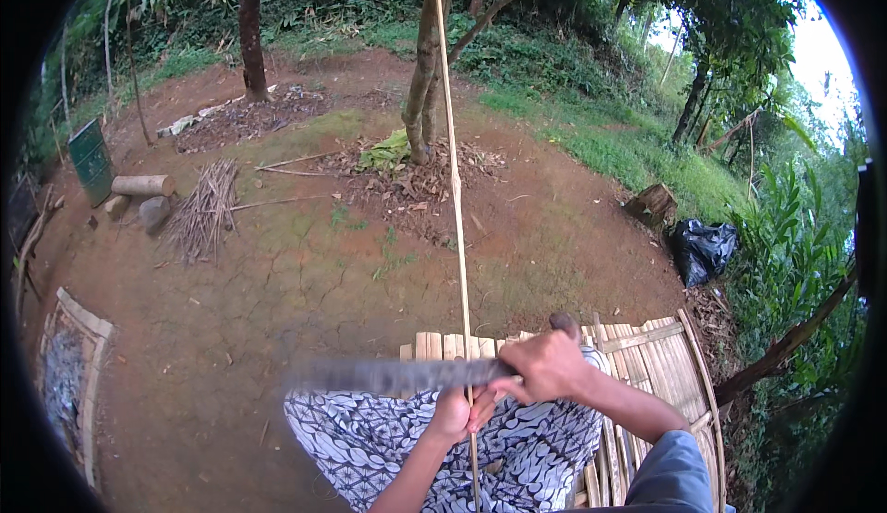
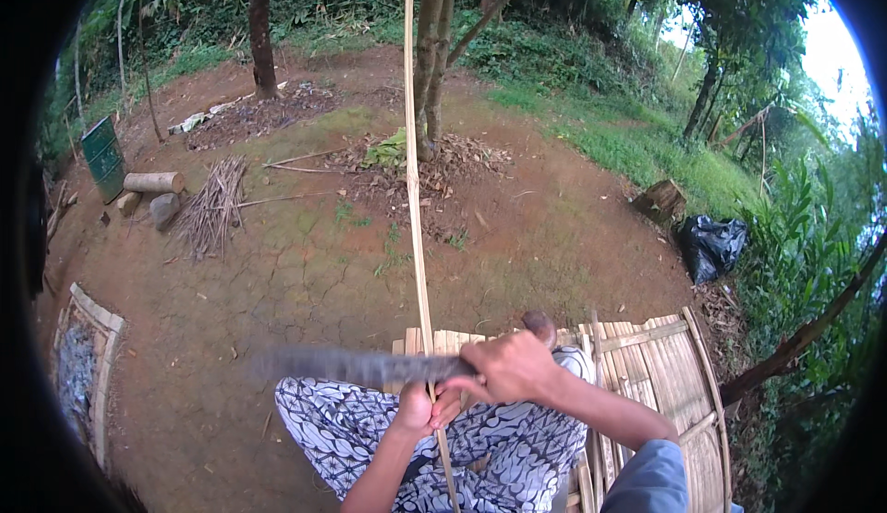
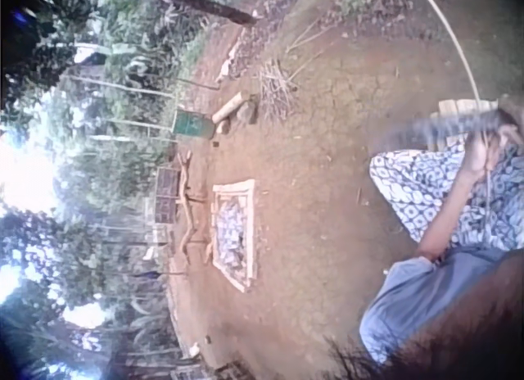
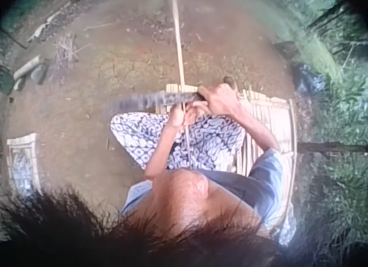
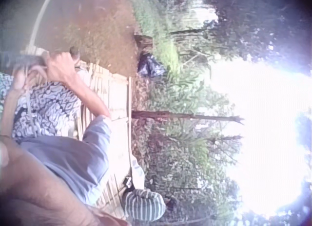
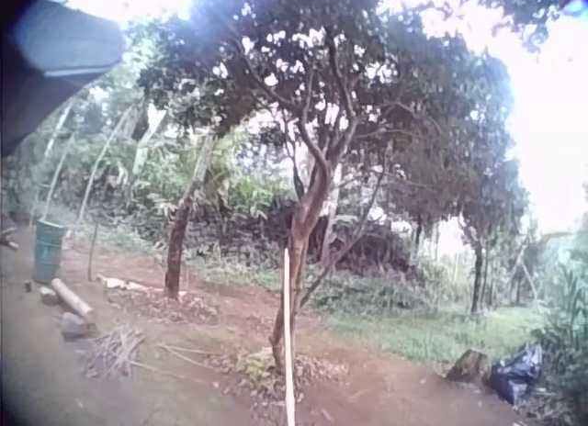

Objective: The person sits on a bamboo mat and uses a machete to shave and smooth a long bamboo stick. They hold the stick with one hand and repeatedly strike it with the machete to remove the outer layer and refine its shape.

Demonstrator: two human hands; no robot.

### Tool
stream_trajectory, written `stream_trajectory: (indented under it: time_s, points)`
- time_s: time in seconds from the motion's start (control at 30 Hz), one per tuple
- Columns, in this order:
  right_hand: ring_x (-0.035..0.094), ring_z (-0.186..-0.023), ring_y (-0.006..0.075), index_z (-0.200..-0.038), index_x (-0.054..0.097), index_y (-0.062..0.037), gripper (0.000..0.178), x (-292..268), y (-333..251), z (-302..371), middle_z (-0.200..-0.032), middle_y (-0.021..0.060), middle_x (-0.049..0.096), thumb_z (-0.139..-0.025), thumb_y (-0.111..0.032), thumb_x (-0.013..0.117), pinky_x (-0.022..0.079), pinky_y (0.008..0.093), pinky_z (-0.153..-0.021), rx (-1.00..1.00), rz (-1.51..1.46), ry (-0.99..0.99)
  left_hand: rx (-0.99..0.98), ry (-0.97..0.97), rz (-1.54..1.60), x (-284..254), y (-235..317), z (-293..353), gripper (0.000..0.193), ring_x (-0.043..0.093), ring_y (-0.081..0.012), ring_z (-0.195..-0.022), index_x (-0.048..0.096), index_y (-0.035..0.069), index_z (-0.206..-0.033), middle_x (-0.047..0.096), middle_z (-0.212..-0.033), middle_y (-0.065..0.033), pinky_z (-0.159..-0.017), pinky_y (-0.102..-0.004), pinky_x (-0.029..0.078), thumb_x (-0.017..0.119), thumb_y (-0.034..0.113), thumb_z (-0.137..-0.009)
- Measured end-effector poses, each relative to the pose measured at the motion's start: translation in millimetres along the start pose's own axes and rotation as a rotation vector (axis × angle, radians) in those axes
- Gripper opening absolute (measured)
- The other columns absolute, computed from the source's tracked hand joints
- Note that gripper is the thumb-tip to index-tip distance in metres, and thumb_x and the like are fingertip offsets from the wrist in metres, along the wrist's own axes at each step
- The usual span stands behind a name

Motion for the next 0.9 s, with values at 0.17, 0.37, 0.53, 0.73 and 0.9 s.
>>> stream_trajectory:
  time_s: [0.17, 0.37, 0.53, 0.73, 0.9]
  points:
    - [0.054, -0.041, 0.0227, -0.072, 0.056, -0.0118, 0.053, -1.9, 14.0, -3.9, -0.05, 0.0026, 0.05, -0.088, -0.062, 0.051, 0.045, 0.0376, -0.041, -0.178, 0.142, -0.004, -0.104, -0.168, 0.152, -13.5, -5.4, -1.8, 0.057, 0.031, -0.0078, -0.028, 0.038, 0.014, -0.067, 0.034, -0.042, 0.0041, -0.029, -0.021, 0.027, 0.028, 0.062, -0.097]
    - [0.052, -0.04, 0.0183, -0.07, 0.053, -0.0128, 0.055, -6.6, 16.9, -0.8, -0.051, 0.0025, 0.049, -0.089, -0.064, 0.045, 0.043, 0.0357, -0.038, -0.038, 0.164, -0.092, -0.103, -0.309, 0.238, -13.0, -1.5, 1.5, 0.054, 0.032, -0.0074, -0.028, 0.037, 0.014, -0.065, 0.035, -0.042, 0.004, -0.03, -0.0215, 0.027, 0.036, 0.059, -0.096]
    - [0.047, -0.038, 0.0147, -0.068, 0.052, -0.0131, 0.06, -6.0, 15.1, -0.2, -0.051, 0.0014, 0.049, -0.09, -0.067, 0.04, 0.041, 0.0338, -0.036, -0.237, 0.288, 0.161, -0.105, -0.163, 0.201, -6.7, -16.6, 1.9, 0.052, 0.031, -0.0081, -0.029, 0.037, 0.014, -0.066, 0.034, -0.043, 0.004, -0.031, -0.0222, 0.026, 0.03, 0.054, -0.099]
    - [0.047, -0.037, 0.0137, -0.072, 0.053, -0.0111, 0.062, -22.4, 32.7, -9.7, -0.052, 0.0015, 0.053, -0.088, -0.07, 0.042, 0.041, 0.0338, -0.034, 0.024, 0.215, 0.108, -0.121, -0.235, 0.151, -0.5, -5.7, -4.7, 0.054, 0.028, -0.0081, -0.028, 0.036, 0.015, -0.065, 0.033, -0.041, 0.0037, -0.029, -0.0227, 0.024, 0.028, 0.056, -0.099]
    - [0.046, -0.036, 0.0149, -0.069, 0.051, -0.0122, 0.06, -2.9, 14.3, 0.5, -0.049, 0.0008, 0.049, -0.09, -0.068, 0.041, 0.04, 0.0344, -0.034, -0.334, 0.261, 0.196, -0.13, -0.106, -0.055, -0.7, -19.4, -5.7, 0.054, 0.029, -0.0078, -0.028, 0.037, 0.014, -0.066, 0.032, -0.042, 0.0042, -0.03, -0.0213, 0.026, 0.025, 0.054, -0.1]
Point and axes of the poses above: each hand's wrist, its own z-axis away from the middle knuckle, its own x-axis out of the palm, y = z × x, the point moved 2 cm from there along -z, towards the middle knuckle
